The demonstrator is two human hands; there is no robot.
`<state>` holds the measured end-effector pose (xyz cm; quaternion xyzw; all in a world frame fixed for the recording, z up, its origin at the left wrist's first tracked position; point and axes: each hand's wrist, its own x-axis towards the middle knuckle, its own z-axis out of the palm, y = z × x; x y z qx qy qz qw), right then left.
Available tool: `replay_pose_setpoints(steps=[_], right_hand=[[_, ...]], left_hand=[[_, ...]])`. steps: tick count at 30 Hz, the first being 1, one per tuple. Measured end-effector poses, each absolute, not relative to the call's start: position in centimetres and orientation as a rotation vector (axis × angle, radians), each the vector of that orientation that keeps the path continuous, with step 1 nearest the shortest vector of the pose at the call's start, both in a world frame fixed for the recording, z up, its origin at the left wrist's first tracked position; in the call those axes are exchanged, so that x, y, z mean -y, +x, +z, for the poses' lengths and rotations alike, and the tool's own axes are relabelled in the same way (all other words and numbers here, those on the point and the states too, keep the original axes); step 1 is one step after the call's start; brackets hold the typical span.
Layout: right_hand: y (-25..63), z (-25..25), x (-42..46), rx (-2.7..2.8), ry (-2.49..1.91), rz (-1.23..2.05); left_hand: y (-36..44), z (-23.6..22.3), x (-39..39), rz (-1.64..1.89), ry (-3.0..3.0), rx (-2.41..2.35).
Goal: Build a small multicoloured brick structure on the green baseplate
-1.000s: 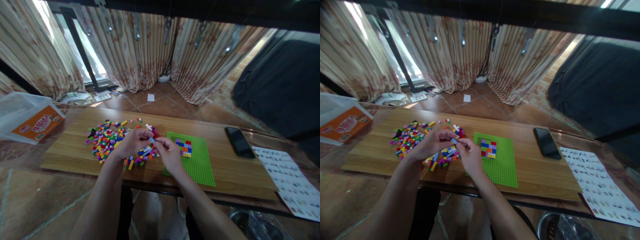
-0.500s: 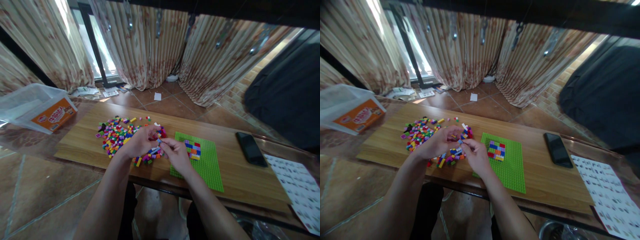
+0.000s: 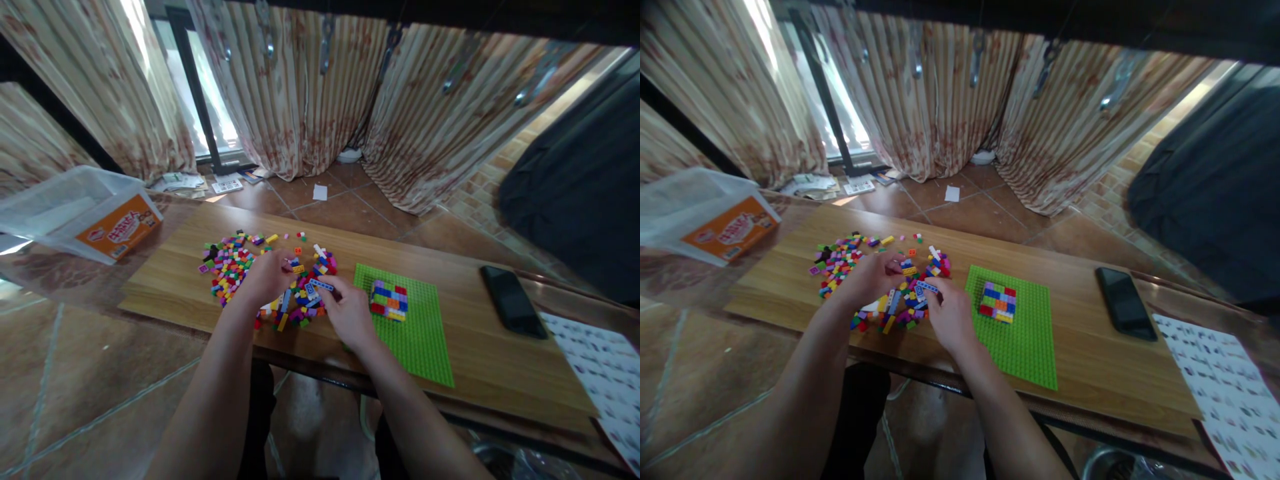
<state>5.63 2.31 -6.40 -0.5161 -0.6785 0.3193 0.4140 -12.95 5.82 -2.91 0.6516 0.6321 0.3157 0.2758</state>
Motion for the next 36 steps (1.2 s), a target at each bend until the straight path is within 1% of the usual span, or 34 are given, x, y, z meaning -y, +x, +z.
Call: replay_pose_setpoints(steps=[2,7,9,15,20,26,31,36], right_hand=[[5.3,-6.4,-2.4,1.741,-1.292,0.765],[4.9,-6.5,-2.5,1.739,-1.245,0.714],[4.8,-6.5,-2.5,1.729,-1.225,0.690],[4.2,-6.7,-2.1,1.859,-1.244,0.632],[3.3,-7.2,-1.7,2.114,-1.238,0.477],[2.6,-7.5,-1.9,2.172,-1.267,0.402],[2.6,-7.2,-1.9,2.052,-1.247,0.471],[3.3,-6.3,-1.7,1.734,-1.193,0.703]], left_hand=[[-13.1,-2.7,-5.8,0.899,1.716,-1.702],[-14.1,-2.6,-6.1,1.192,1.532,-1.743],[-14.6,-2.7,-6.2,1.246,1.495,-1.794],[-15.5,-2.8,-6.5,1.349,1.349,-1.881],[-15.5,-2.8,-6.6,1.368,1.325,-1.825],[-15.6,-3.6,-6.8,1.394,1.337,-1.761],[-15.1,-3.4,-6.8,1.393,1.331,-1.690],[-14.2,-2.8,-6.4,1.337,1.379,-1.619]])
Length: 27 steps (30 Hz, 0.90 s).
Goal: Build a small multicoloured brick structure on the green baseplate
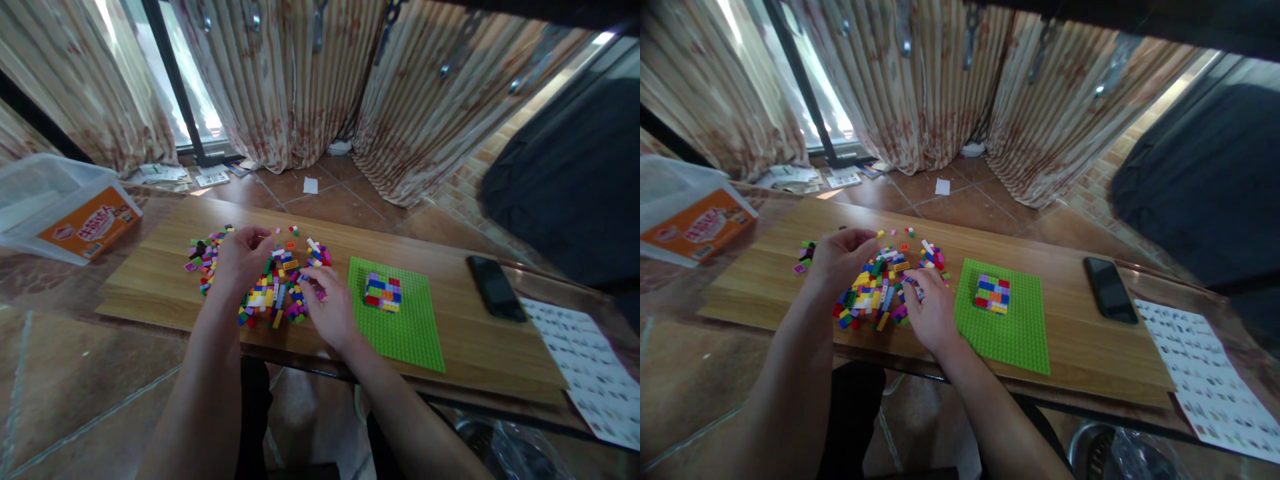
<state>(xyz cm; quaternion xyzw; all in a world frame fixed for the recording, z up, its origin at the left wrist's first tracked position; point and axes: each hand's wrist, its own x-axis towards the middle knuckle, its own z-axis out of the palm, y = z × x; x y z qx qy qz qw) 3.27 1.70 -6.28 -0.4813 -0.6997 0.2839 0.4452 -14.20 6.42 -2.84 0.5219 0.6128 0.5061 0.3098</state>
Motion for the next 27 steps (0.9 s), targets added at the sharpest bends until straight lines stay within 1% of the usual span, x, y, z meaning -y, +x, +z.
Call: replay_pose_setpoints(steps=[3,7,9,12,16,19,23,25,27], right_hand=[[3.7,-6.1,-1.7,1.410,-1.154,0.998],[4.8,-6.0,-1.7,0.872,-1.049,1.428],[5.7,-5.9,-1.7,0.716,-0.990,1.518],[7.2,-5.7,-1.5,0.618,-0.948,1.555],[8.7,-5.6,-1.1,0.634,-0.996,1.511],[10.0,-5.3,-1.0,0.748,-1.110,1.411],[12.9,-4.4,-1.5,0.894,-1.308,1.015],[14.8,-4.0,-2.0,0.875,-1.330,0.811],[16.4,-3.7,-2.5,0.829,-1.307,0.723]], left_hand=[[-13.1,-2.4,-6.1,1.229,1.474,-1.435],[-10.7,-2.0,-5.6,0.971,1.666,-1.164],[-9.4,-2.2,-5.4,0.895,1.701,-1.082],[-7.6,-2.7,-5.2,0.848,1.687,-1.005],[-5.8,-2.9,-5.0,0.806,1.678,-0.948],[-4.6,-2.4,-4.8,0.800,1.727,-0.961],[-3.2,-2.4,-4.3,0.782,1.895,-1.026],[-2.6,-2.8,-4.0,0.748,2.001,-1.042],[-2.0,-3.4,-3.6,0.705,2.084,-1.038]])
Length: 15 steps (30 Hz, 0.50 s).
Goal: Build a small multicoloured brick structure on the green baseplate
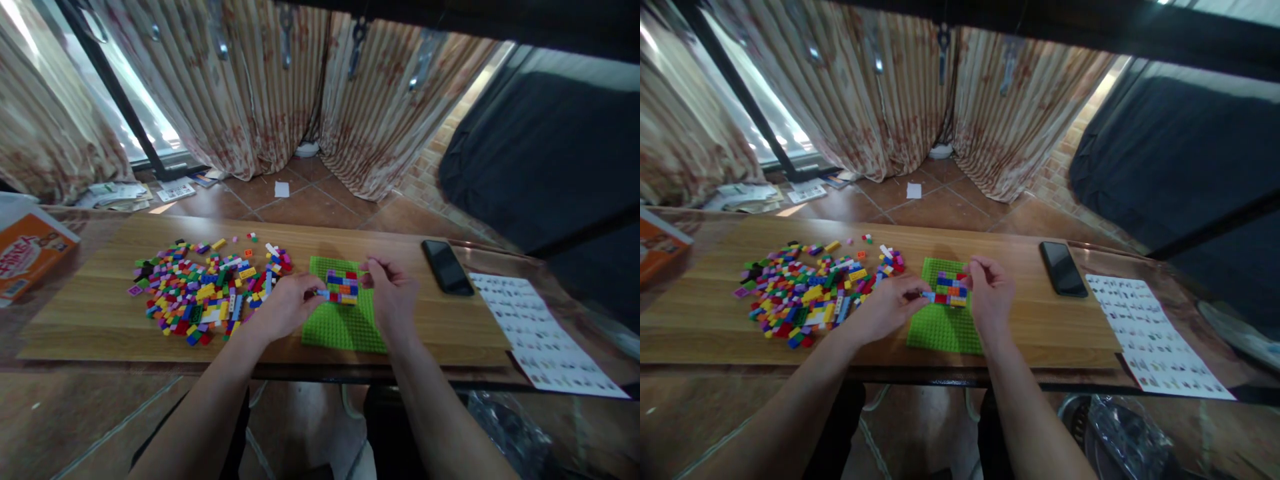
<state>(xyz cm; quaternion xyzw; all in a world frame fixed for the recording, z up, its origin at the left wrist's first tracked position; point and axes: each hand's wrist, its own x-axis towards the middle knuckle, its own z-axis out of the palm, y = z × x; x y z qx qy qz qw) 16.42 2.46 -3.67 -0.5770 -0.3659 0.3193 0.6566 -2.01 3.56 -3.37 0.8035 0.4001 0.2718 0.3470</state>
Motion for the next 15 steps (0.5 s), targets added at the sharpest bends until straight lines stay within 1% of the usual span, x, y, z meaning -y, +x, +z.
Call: replay_pose_setpoints(steps=[7,15], right_hand=[[18.0,-3.8,-2.7,0.704,-1.217,0.893],[17.5,-3.6,-2.9,0.643,-1.199,0.925]], left_hand=[[-0.3,-4.8,-3.1,0.683,2.168,-1.050],[0.6,-5.7,-3.2,0.762,2.177,-1.091]])
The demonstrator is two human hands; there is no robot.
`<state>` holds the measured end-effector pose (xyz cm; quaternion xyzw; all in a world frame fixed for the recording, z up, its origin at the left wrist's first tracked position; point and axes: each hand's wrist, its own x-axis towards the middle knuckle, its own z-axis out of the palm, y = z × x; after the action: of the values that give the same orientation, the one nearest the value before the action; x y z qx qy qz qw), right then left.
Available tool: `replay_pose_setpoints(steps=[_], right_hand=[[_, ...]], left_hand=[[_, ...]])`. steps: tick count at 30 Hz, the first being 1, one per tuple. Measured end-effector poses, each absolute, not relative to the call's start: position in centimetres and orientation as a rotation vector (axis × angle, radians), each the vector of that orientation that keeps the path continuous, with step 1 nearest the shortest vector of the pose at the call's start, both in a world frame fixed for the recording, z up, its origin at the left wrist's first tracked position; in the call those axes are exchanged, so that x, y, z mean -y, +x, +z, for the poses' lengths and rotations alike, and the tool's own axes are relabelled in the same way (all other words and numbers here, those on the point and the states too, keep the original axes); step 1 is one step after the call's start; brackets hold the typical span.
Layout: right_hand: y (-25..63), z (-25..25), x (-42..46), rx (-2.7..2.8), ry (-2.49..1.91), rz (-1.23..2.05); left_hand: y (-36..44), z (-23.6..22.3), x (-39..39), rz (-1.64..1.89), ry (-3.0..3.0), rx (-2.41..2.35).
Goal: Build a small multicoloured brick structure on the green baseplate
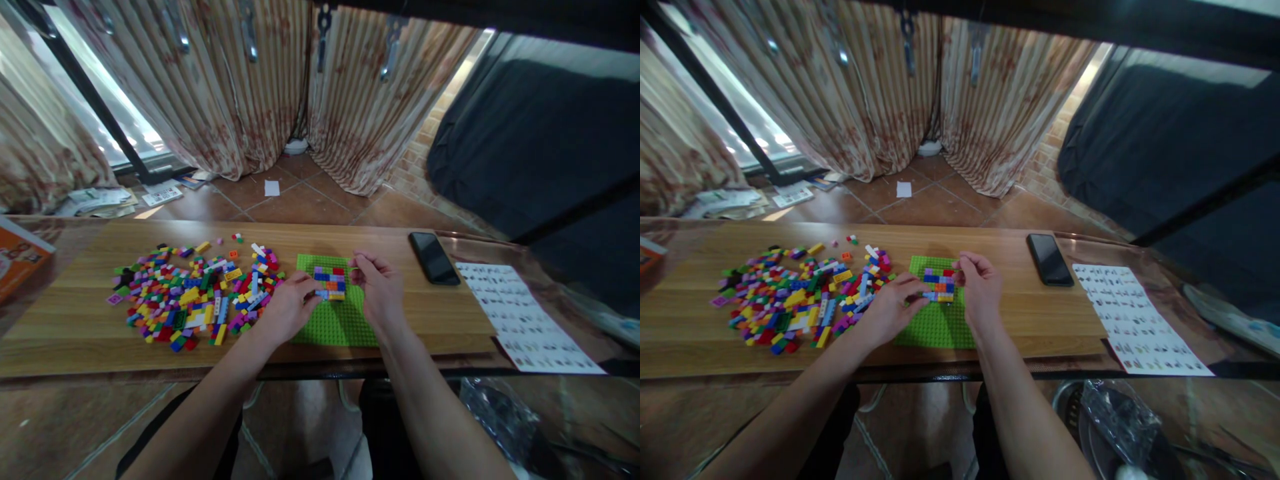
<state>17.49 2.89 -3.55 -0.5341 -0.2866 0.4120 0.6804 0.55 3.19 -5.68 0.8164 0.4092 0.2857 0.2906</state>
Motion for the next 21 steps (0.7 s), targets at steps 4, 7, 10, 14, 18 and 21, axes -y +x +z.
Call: replay_pose_setpoints(steps=[4,7,10,14,18,21], right_hand=[[17.3,-3.9,-2.9,0.693,-1.239,0.946],[17.1,-4.4,-3.0,0.723,-1.293,0.924],[17.2,-5.0,-3.2,0.797,-1.356,0.862],[17.7,-5.3,-3.3,0.935,-1.427,0.743],[18.1,-5.2,-3.1,1.158,-1.594,0.591],[18.3,-5.2,-2.9,1.321,-1.673,0.510]], left_hand=[[0.7,-5.9,-3.0,0.774,2.164,-1.126],[0.7,-6.0,-3.0,0.784,2.139,-1.151],[0.6,-6.3,-3.1,0.800,2.119,-1.169],[0.6,-6.4,-3.1,0.793,2.098,-1.176],[0.5,-6.0,-3.1,0.794,2.037,-1.162],[0.3,-5.8,-3.3,0.796,1.954,-1.137]])
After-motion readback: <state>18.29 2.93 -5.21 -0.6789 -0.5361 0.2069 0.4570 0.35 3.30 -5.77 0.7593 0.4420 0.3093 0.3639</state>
